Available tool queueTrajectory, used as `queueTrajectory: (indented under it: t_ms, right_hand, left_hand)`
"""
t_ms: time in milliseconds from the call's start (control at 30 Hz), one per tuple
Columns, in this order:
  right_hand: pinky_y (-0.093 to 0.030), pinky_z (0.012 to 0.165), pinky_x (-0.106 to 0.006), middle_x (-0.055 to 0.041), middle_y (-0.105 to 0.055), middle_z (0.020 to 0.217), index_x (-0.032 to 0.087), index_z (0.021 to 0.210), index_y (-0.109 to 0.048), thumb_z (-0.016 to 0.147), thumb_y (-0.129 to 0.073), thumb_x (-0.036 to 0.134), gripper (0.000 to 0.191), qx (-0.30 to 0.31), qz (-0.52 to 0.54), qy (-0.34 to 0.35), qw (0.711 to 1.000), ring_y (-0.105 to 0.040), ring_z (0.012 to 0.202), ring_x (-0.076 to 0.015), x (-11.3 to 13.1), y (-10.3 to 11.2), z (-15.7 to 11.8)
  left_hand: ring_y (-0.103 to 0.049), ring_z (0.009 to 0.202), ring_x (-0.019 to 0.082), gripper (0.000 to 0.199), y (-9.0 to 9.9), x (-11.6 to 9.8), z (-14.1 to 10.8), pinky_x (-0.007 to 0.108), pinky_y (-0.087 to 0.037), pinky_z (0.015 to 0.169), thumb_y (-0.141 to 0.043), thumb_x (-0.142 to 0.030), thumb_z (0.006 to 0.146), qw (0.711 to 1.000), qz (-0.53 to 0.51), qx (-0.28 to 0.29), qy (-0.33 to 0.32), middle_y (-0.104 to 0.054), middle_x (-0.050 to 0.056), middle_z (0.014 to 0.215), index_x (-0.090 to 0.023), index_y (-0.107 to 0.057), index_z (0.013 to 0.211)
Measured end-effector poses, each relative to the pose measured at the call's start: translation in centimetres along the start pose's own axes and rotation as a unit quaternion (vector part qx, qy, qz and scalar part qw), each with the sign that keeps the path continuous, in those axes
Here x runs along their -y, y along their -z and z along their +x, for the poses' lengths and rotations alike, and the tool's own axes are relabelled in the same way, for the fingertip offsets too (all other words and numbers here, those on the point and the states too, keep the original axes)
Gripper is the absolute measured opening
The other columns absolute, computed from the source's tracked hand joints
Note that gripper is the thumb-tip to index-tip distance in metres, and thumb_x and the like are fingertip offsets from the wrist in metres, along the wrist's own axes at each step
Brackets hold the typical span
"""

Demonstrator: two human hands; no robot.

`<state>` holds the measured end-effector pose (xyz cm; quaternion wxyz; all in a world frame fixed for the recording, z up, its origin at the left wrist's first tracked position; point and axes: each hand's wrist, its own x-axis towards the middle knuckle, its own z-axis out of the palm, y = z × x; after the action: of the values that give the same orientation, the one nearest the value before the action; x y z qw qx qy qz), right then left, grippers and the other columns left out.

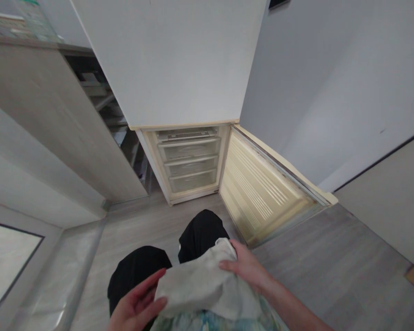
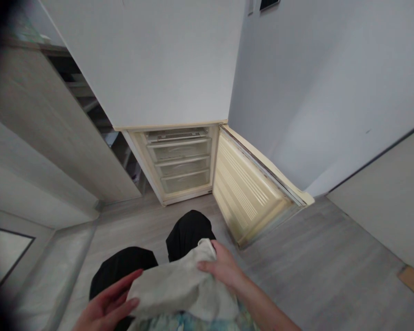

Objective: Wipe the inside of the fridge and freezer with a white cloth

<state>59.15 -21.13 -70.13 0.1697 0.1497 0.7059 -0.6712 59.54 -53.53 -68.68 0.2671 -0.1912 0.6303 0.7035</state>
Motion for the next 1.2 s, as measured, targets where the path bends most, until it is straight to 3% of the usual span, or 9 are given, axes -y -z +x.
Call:
queueTrajectory:
  t_ms: [100, 233, 300, 367, 433, 533, 700, 933, 1200]
  right_hand:
    - [-0.046, 0.111, -0.046, -0.0151, -0.062, 0.139, 0.015, 0.146, -0.051, 0.068, -0.089, 0.041, 0.090, -0.054, -0.089, 0.100, 0.990, -0.061, 0.128, -0.0319, 2.8, 1.0, -0.1]
    - [-0.044, 0.114, -0.048, -0.0152, -0.048, 0.151, 0.025, 0.168, -0.027, 0.061, -0.097, 0.048, 0.130, -0.046, -0.314, 0.151, 0.936, -0.057, 0.131, -0.0335, 6.5, 1.6, -0.8]
    - [-0.051, 0.103, -0.044, -0.0114, -0.053, 0.142, 0.033, 0.163, -0.040, 0.067, -0.095, 0.054, 0.112, 0.000, -0.396, 0.159, 0.905, -0.065, 0.115, -0.0299, 7.3, 1.9, -1.1]
    - [-0.052, 0.096, -0.039, -0.0089, -0.057, 0.130, 0.032, 0.138, -0.070, 0.079, -0.087, 0.055, 0.066, 0.040, -0.440, 0.170, 0.881, -0.067, 0.103, -0.0253, 7.2, 2.5, -1.1]
    - [-0.050, 0.102, -0.040, -0.0105, -0.059, 0.133, 0.024, 0.105, -0.084, 0.090, -0.078, 0.054, 0.034, 0.060, -0.437, 0.199, 0.875, -0.065, 0.113, -0.0278, 6.6, 3.1, -0.9]
    - [-0.041, 0.114, -0.046, -0.0117, -0.057, 0.149, 0.017, 0.091, -0.083, 0.095, -0.071, 0.056, 0.040, 0.111, -0.311, 0.251, 0.910, -0.054, 0.134, -0.0328, 5.7, 4.2, -0.3]
    - [-0.047, 0.063, -0.022, -0.0071, -0.072, 0.081, 0.010, 0.090, -0.077, 0.084, -0.068, 0.079, 0.070, 0.180, 0.156, 0.079, 0.968, -0.061, 0.065, -0.0123, 5.0, 4.9, 2.8]
    - [-0.058, 0.100, -0.040, -0.0115, -0.078, 0.106, 0.016, 0.115, -0.073, 0.087, -0.077, 0.060, 0.052, 0.034, 0.508, 0.065, 0.858, -0.073, 0.110, -0.0258, 10.1, 4.9, 15.1]
    - [-0.059, 0.103, -0.039, -0.0040, -0.077, 0.084, 0.017, 0.099, -0.070, 0.104, -0.047, 0.033, 0.029, -0.024, 0.606, 0.118, 0.786, -0.073, 0.109, -0.0207, 22.9, 6.0, 35.1]
  left_hand:
    - [-0.075, 0.092, 0.028, 0.063, 0.4, -2.9, 1.4, 0.036, -0.065, 0.081, -0.094, -0.048, 0.063, 0.975, 0.171, 0.022, -0.143, -0.076, 0.010, 0.111, -0.024, -0.077, 0.119]
    - [-0.071, 0.077, 0.021, 0.034, 0.4, -7.2, 3.4, 0.029, -0.059, 0.066, -0.069, -0.055, 0.086, 0.856, 0.432, 0.036, -0.281, -0.071, 0.010, 0.100, -0.025, -0.084, 0.093]
    - [-0.073, 0.096, 0.025, 0.035, 0.0, -9.4, 4.5, 0.031, -0.061, 0.082, -0.065, -0.057, 0.088, 0.816, 0.471, 0.024, -0.336, -0.070, 0.011, 0.111, -0.026, -0.083, 0.089]
    - [-0.069, 0.114, 0.027, 0.035, -0.9, -11.4, 5.8, 0.035, -0.057, 0.099, -0.066, -0.058, 0.088, 0.795, 0.473, 0.014, -0.380, -0.068, 0.011, 0.127, -0.027, -0.081, 0.092]
    - [-0.070, 0.110, 0.026, 0.037, -2.3, -13.2, 7.0, 0.034, -0.057, 0.098, -0.065, -0.059, 0.090, 0.808, 0.456, 0.034, -0.370, -0.072, 0.009, 0.120, -0.026, -0.078, 0.096]
    - [-0.067, 0.073, 0.022, 0.047, -5.3, -15.0, 9.3, 0.028, -0.055, 0.066, -0.059, -0.067, 0.090, 0.864, 0.412, 0.080, -0.278, -0.069, 0.003, 0.077, -0.022, -0.073, 0.097]
    - [-0.067, 0.078, 0.022, 0.056, -10.0, -15.1, 15.6, 0.030, -0.055, 0.072, -0.067, -0.072, 0.081, 0.917, 0.314, 0.030, -0.244, -0.072, 0.006, 0.081, -0.017, -0.070, 0.092]
    - [-0.063, 0.067, 0.022, 0.056, -13.7, -9.8, 26.5, 0.033, -0.051, 0.065, -0.072, -0.069, 0.071, 0.963, 0.178, -0.054, -0.193, -0.070, 0.007, 0.073, -0.015, -0.069, 0.084]
    - [-0.063, 0.066, 0.024, 0.041, -22.6, -8.9, 33.2, 0.034, -0.045, 0.065, -0.053, -0.056, 0.086, 0.944, 0.230, 0.097, -0.216, -0.068, 0.009, 0.069, -0.018, -0.066, 0.078]
